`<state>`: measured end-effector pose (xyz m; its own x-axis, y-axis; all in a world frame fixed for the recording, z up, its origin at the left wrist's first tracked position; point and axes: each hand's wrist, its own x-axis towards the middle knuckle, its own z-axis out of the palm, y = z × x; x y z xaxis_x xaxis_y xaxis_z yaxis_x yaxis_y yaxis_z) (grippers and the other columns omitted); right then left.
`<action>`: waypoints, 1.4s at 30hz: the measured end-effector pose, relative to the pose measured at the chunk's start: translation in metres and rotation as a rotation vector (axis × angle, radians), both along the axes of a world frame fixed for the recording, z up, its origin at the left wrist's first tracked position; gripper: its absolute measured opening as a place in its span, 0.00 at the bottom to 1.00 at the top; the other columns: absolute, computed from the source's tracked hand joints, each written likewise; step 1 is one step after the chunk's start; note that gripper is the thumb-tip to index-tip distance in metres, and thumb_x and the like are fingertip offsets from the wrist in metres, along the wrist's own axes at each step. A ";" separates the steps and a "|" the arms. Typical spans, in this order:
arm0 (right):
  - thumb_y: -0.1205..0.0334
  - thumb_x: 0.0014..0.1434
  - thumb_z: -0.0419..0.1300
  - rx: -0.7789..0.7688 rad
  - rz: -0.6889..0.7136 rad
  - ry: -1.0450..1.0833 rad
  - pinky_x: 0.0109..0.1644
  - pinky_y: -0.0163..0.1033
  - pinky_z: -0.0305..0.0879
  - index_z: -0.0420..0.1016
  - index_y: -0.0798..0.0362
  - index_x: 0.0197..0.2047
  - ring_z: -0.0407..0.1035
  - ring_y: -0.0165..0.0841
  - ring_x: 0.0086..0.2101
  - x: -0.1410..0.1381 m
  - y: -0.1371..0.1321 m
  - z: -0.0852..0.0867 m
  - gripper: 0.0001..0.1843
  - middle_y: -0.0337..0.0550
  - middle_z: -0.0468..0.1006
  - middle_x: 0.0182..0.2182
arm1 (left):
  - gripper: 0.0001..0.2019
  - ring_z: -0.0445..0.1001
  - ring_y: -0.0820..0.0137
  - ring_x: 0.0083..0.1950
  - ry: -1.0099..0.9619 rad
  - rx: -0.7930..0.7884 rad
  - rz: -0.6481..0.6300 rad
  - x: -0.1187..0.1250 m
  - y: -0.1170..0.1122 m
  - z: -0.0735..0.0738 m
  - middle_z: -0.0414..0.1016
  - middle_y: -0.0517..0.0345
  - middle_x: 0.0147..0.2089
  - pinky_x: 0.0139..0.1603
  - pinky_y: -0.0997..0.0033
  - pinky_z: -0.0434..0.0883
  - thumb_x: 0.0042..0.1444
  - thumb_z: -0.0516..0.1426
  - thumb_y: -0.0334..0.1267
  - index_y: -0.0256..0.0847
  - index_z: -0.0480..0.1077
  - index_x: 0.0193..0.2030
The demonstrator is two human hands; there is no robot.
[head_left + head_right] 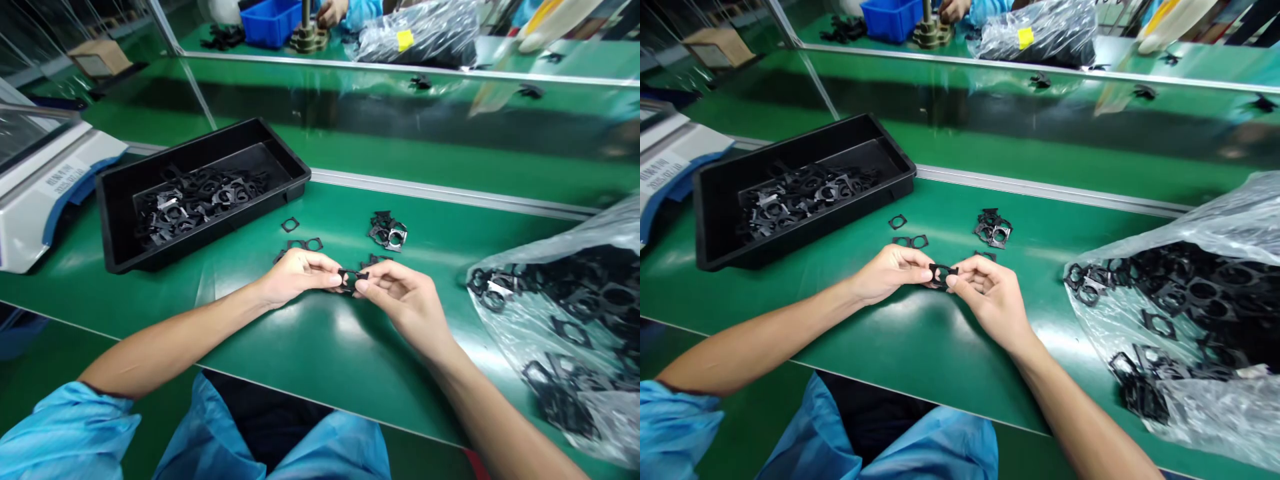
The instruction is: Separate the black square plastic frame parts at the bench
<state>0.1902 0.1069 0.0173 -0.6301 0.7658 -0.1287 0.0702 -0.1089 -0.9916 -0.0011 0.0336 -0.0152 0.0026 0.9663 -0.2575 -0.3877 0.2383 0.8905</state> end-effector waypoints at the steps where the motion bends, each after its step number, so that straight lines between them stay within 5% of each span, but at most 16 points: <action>1: 0.45 0.45 0.77 -0.020 0.005 0.000 0.36 0.39 0.75 0.78 0.53 0.30 0.75 0.32 0.27 0.000 0.000 0.000 0.22 0.40 0.79 0.25 | 0.21 0.81 0.69 0.34 0.011 0.006 -0.026 -0.001 0.000 0.001 0.84 0.53 0.33 0.44 0.66 0.79 0.37 0.77 0.46 0.33 0.81 0.33; 7: 0.46 0.44 0.78 -0.121 0.051 -0.011 0.37 0.39 0.76 0.77 0.54 0.27 0.75 0.32 0.27 0.000 0.000 0.003 0.22 0.43 0.81 0.27 | 0.19 0.80 0.71 0.34 0.066 0.069 -0.177 -0.006 -0.001 0.007 0.82 0.54 0.33 0.43 0.70 0.77 0.37 0.77 0.42 0.33 0.80 0.32; 16: 0.47 0.43 0.78 -0.009 -0.074 0.008 0.34 0.38 0.74 0.77 0.52 0.28 0.74 0.32 0.25 -0.002 0.002 -0.003 0.21 0.39 0.78 0.24 | 0.21 0.77 0.74 0.26 0.138 0.154 0.102 0.011 -0.001 0.005 0.76 0.62 0.24 0.32 0.77 0.74 0.44 0.73 0.50 0.37 0.72 0.30; 22: 0.50 0.52 0.71 0.170 -0.103 -0.078 0.37 0.37 0.73 0.77 0.52 0.29 0.74 0.32 0.29 0.002 -0.013 -0.012 0.14 0.40 0.79 0.27 | 0.21 0.80 0.70 0.31 0.327 0.027 0.110 0.015 -0.016 0.008 0.80 0.58 0.30 0.36 0.74 0.77 0.43 0.72 0.53 0.39 0.76 0.35; 28: 0.42 0.50 0.72 0.141 -0.060 -0.028 0.36 0.34 0.70 0.77 0.54 0.31 0.70 0.28 0.28 0.003 -0.019 -0.027 0.22 0.39 0.77 0.28 | 0.21 0.82 0.66 0.34 0.575 0.016 0.096 0.009 -0.024 -0.010 0.83 0.58 0.32 0.39 0.75 0.79 0.42 0.70 0.58 0.43 0.79 0.35; 33: 0.42 0.51 0.72 0.106 -0.051 -0.005 0.35 0.34 0.69 0.78 0.55 0.32 0.70 0.28 0.29 0.003 -0.020 -0.027 0.23 0.39 0.76 0.28 | 0.22 0.84 0.63 0.37 0.579 -0.020 0.048 0.006 -0.027 -0.011 0.85 0.55 0.33 0.41 0.74 0.81 0.46 0.67 0.60 0.44 0.80 0.38; 39: 0.62 0.61 0.67 0.385 0.027 -0.140 0.42 0.34 0.71 0.82 0.54 0.38 0.71 0.29 0.33 0.008 -0.014 -0.021 0.05 0.40 0.78 0.33 | 0.23 0.85 0.61 0.40 0.711 0.044 0.088 0.008 -0.026 -0.009 0.86 0.54 0.41 0.43 0.71 0.82 0.45 0.68 0.60 0.45 0.81 0.40; 42: 0.66 0.61 0.67 0.479 0.132 -0.167 0.45 0.35 0.71 0.82 0.54 0.39 0.72 0.30 0.34 0.008 -0.016 -0.023 0.03 0.41 0.78 0.33 | 0.22 0.84 0.62 0.39 0.751 0.108 0.084 0.010 -0.026 -0.007 0.86 0.55 0.42 0.43 0.71 0.82 0.47 0.67 0.60 0.47 0.81 0.42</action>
